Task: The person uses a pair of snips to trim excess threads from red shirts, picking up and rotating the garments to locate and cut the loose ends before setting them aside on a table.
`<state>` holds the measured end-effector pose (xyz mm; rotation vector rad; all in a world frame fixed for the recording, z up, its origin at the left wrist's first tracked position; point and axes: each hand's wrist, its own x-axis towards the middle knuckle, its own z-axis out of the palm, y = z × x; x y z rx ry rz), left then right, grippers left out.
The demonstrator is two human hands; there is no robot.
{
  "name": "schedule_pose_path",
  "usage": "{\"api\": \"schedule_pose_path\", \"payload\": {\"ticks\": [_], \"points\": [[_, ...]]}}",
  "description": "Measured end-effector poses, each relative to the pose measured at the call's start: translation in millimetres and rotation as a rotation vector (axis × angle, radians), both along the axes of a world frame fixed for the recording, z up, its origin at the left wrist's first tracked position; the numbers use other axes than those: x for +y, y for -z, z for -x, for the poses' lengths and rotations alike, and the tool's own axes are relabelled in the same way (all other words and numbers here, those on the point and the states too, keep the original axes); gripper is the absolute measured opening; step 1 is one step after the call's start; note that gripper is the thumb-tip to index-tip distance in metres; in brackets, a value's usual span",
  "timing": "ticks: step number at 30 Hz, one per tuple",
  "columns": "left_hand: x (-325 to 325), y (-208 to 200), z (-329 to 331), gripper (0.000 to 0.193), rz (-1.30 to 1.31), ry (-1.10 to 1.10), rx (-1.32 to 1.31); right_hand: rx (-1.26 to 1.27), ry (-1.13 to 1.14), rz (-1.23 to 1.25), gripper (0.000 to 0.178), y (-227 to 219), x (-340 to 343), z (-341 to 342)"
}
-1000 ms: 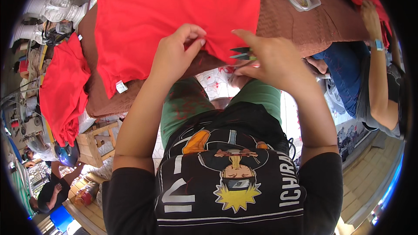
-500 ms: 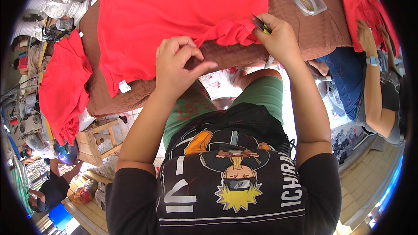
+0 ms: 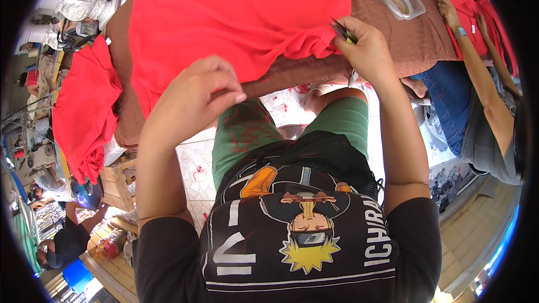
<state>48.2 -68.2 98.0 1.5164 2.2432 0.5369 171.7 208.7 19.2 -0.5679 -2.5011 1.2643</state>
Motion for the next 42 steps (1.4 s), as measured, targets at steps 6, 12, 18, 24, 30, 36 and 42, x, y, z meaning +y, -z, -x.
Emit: {"api": "schedule_pose_path", "payload": {"ticks": [6,12,18,24,30,36,42], "points": [[28,69,-31,0.018,-0.159,-0.302,0.158,0.072,-0.013,-0.023,0.027,0,-3,-3],[23,70,-17,0.020,-0.112,-0.176,-0.013,0.030,-0.053,-0.048,0.028,-1,-2,-5],[28,-44,-18,0.019,-0.073,0.755,-0.791,0.017,-0.029,-0.021,0.028,0,1,-8],[-8,-178,-54,0.031,-0.610,1.894,0.000,0.054,-0.037,-0.027,0.028,0,1,-5],[34,-160,-69,0.024,-0.227,1.231,-0.339,0.105,-0.024,-0.014,0.030,-2,-1,-5],[110,-51,-53,0.038,-0.271,0.148,0.321,0.145,0.002,0.130,0.029,-22,-11,-7],[137,1,-23,0.039,-0.093,-0.171,0.015,0.213,0.046,0.204,0.029,-21,-12,-11]]}}
